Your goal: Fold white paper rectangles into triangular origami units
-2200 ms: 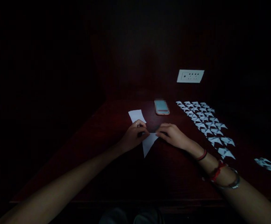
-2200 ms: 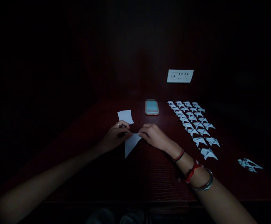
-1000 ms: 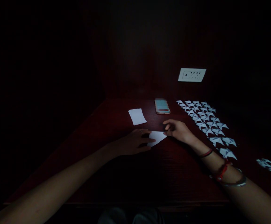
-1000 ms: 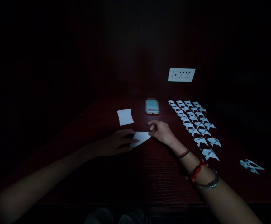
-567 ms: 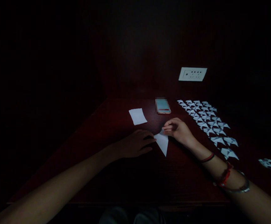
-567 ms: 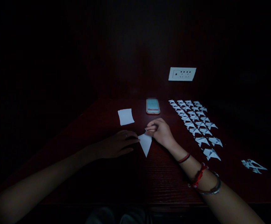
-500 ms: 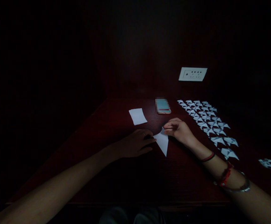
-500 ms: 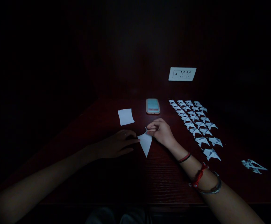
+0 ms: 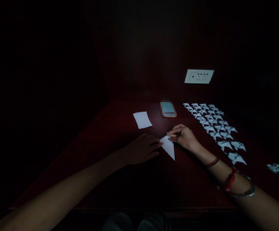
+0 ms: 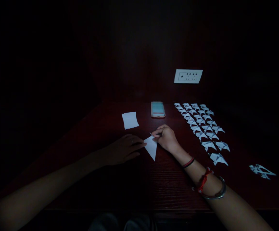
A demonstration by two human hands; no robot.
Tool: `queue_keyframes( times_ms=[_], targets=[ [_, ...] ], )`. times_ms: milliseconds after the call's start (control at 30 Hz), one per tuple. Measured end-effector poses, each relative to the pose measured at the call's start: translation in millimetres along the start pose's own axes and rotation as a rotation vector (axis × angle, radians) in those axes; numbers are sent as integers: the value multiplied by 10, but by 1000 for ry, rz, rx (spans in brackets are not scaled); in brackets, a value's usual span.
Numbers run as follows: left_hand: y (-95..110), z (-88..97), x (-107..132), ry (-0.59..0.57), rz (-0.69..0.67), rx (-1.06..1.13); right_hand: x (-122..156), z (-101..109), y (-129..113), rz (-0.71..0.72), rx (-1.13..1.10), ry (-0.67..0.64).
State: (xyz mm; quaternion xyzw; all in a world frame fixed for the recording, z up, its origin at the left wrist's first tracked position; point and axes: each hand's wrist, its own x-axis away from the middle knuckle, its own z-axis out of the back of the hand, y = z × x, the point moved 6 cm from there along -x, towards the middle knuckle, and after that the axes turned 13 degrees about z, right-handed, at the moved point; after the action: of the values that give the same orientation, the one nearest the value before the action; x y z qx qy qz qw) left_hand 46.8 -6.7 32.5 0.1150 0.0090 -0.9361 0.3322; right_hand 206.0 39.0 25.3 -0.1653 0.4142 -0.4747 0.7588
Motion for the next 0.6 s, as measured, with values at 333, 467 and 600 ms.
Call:
queue_keyframes(
  times_ms=[333,467,600],
  targets=[
    [21,-35,2,24,0,30,-36,54,19,27,144,-133],
    [-23,-100,8,6,-12,-6,-49,31,57,49,108,-127],
    [-25,-107,6,-5,-11,-25,-50,21,65,19,25,-62]
  ],
)
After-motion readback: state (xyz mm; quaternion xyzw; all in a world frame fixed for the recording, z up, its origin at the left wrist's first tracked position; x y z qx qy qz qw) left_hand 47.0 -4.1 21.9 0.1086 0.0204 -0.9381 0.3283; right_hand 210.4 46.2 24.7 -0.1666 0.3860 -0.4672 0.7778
